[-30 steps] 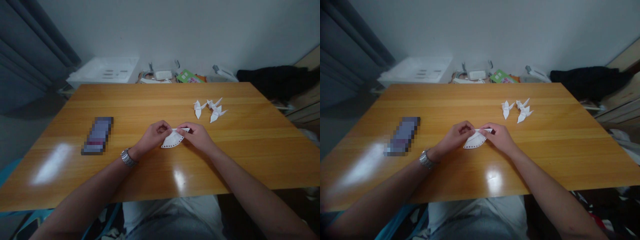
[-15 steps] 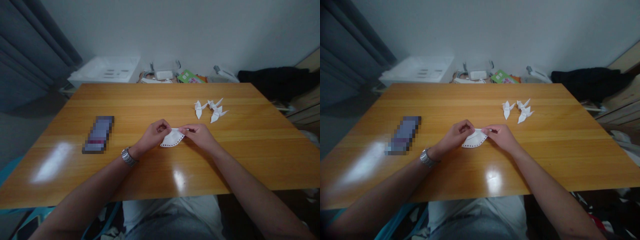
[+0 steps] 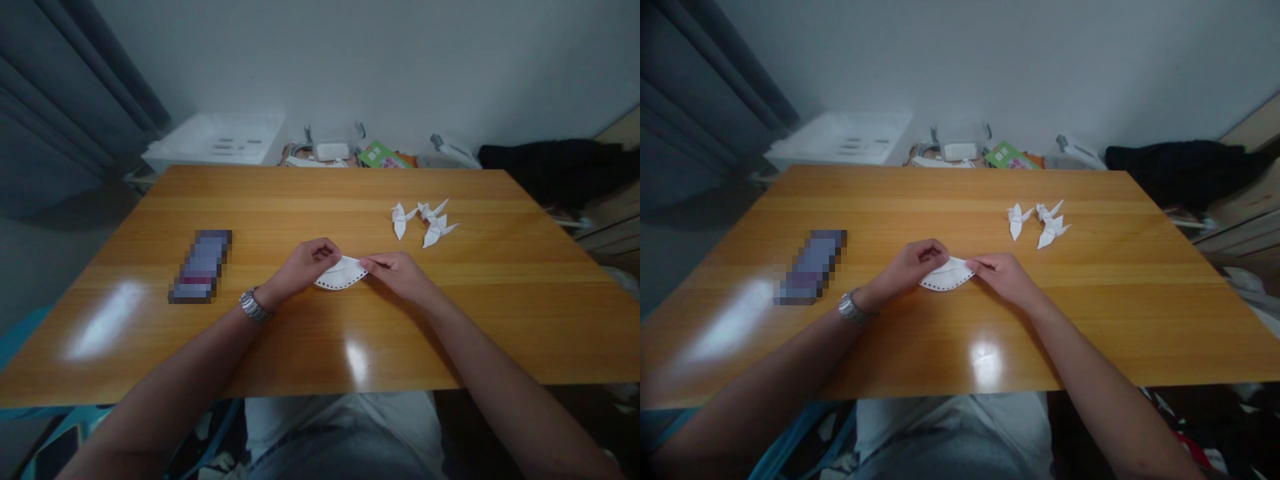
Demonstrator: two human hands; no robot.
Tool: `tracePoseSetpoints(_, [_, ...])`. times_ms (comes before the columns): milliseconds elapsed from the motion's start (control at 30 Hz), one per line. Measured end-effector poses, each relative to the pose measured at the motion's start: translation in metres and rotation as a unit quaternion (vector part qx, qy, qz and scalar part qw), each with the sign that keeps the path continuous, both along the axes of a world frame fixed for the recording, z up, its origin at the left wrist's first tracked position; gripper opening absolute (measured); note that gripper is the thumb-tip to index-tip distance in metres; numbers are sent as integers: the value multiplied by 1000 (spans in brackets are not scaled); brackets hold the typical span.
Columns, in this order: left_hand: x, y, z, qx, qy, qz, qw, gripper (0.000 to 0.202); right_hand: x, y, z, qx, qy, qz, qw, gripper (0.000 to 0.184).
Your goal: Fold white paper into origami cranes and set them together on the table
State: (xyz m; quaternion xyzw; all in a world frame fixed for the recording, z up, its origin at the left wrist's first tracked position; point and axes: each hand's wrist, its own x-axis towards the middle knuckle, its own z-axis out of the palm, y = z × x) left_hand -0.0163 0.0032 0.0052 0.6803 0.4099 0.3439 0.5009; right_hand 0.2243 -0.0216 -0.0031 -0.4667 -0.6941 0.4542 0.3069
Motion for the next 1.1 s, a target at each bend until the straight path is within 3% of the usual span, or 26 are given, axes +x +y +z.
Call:
tracePoseSetpoints(300, [4, -8, -9, -1, 28, -76, 997, 26, -15, -9, -2, -27, 5, 20, 999, 32])
tracePoseSetpoints(433, [5, -11, -4, -1, 17, -74, 997, 28, -13, -7, -3, 0, -19, -8, 1000, 32])
tracePoseSetpoints(667, [4, -13, 6, -19, -23, -85, 996, 38, -7, 0, -7, -2, 31, -90, 995, 32])
tracePoseSetpoints(867, [0, -7, 7, 84, 22, -31, 996, 22, -9, -1, -4, 5, 41, -93, 995, 30])
tracePoseSetpoints(1100, [1, -4, 3, 70, 15, -17, 997, 23, -13, -5, -6, -21, 59, -37, 997, 37])
